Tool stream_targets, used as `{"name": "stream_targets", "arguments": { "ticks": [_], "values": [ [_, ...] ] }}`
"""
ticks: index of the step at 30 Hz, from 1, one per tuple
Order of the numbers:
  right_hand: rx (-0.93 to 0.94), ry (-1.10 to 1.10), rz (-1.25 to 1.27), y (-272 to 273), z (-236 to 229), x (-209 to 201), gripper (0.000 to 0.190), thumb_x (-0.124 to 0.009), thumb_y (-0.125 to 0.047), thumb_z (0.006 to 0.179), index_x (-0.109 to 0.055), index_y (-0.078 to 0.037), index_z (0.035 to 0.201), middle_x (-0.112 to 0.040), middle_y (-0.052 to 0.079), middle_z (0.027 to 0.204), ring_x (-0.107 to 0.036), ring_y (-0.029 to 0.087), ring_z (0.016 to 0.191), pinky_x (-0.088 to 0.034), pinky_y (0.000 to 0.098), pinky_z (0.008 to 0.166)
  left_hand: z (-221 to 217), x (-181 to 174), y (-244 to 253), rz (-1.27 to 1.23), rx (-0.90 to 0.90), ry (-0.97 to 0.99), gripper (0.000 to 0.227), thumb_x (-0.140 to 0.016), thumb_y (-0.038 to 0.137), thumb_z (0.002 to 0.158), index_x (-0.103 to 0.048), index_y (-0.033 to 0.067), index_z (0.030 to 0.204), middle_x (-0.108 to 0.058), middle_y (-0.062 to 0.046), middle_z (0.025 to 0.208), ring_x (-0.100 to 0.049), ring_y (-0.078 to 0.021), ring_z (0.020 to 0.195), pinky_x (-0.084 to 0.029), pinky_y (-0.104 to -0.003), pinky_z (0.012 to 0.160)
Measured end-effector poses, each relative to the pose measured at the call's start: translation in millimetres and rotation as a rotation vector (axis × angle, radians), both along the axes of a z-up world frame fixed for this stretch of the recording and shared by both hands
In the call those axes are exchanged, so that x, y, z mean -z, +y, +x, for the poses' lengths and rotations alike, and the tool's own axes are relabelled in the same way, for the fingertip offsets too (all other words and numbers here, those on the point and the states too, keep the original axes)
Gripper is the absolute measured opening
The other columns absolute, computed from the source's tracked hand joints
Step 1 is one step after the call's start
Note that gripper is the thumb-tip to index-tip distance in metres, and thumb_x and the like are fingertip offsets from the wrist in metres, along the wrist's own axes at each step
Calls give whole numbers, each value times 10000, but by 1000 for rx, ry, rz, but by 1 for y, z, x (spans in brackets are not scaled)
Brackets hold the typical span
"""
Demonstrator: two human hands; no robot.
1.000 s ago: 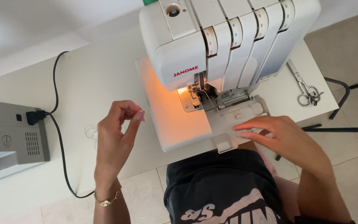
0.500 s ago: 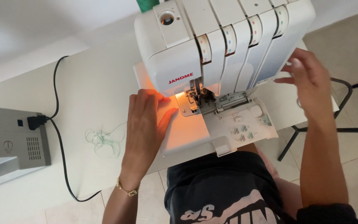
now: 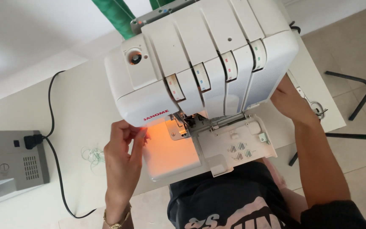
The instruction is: Threading a Janome MyLock 644D serger machine, including pulling thread through guides and trimming ends with scissors.
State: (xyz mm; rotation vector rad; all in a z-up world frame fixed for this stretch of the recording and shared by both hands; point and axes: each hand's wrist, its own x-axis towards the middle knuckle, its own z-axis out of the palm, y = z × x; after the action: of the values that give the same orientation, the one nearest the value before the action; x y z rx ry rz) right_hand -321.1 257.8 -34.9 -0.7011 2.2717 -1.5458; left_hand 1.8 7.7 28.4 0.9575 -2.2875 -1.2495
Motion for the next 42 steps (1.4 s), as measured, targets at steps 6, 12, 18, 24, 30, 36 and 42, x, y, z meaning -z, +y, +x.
{"name": "stream_targets", "arguments": {
  "ticks": [6, 12, 18, 24, 30, 36, 42],
  "values": [
    [33, -21, 23, 2, -20, 38, 416, -353, -325, 1213, -498, -29, 1468, -585, 143, 1311, -597, 294, 1159, -548, 442, 968, 4, 3, 3, 21, -81, 49, 105, -595, 89, 1101, -550, 29, 1174, -674, -85, 921, -665, -165, 840, -536, -285, 749],
    [41, -28, 51, 22, -29, 188, 398, -355, -326, 1217, -498, -27, 1439, -590, 142, 1249, -592, 284, 1103, -537, 435, 937, 9, 4, -1, -11, -162, 207, 88, -535, -24, 1123, -483, 35, 1161, -598, -107, 942, -617, -192, 870, -531, -293, 811],
    [49, -17, 74, 28, -33, 183, 383, -357, -327, 1222, -499, -25, 1410, -595, 141, 1187, -587, 275, 1048, -527, 428, 907, 22, 9, -21, -165, -246, 317, 168, -514, -100, 1136, -422, 37, 1169, -605, -164, 1002, -619, -217, 918, -534, -325, 874],
    [47, -6, 107, 31, -32, 174, 369, -359, -328, 1227, -499, -23, 1381, -600, 140, 1125, -581, 265, 992, -517, 421, 877, 46, 18, -47, -285, -304, 371, 190, -500, -164, 1168, -411, 3, 1185, -527, -169, 1051, -619, -246, 935, -549, -329, 898],
    [33, 12, 133, 26, -27, 162, 359, -360, -328, 1231, -500, -21, 1353, -605, 139, 1062, -576, 256, 936, -507, 414, 847, 75, 15, -65, -376, -369, 378, 205, -479, -193, 1160, -399, -6, 1187, -537, -169, 1071, -619, -260, 929, -556, -350, 880],
    [14, 32, 162, -21, 6, 82, 351, -362, -329, 1236, -501, -19, 1324, -610, 138, 1000, -571, 246, 881, -497, 407, 817, 114, 13, -68, -388, -435, 400, 207, -493, -166, 1239, -382, 8, 1215, -544, -194, 1050, -596, -245, 912, -549, -343, 870],
    [-11, 51, 186, -46, 53, -3, 346, -364, -330, 1241, -501, -17, 1295, -615, 137, 938, -566, 237, 825, -487, 400, 786, 145, 7, -64, -307, -477, 451, 252, -493, -157, 1259, -370, 61, 1230, -537, -153, 1038, -561, -220, 892, -565, -359, 954]
  ]
}}
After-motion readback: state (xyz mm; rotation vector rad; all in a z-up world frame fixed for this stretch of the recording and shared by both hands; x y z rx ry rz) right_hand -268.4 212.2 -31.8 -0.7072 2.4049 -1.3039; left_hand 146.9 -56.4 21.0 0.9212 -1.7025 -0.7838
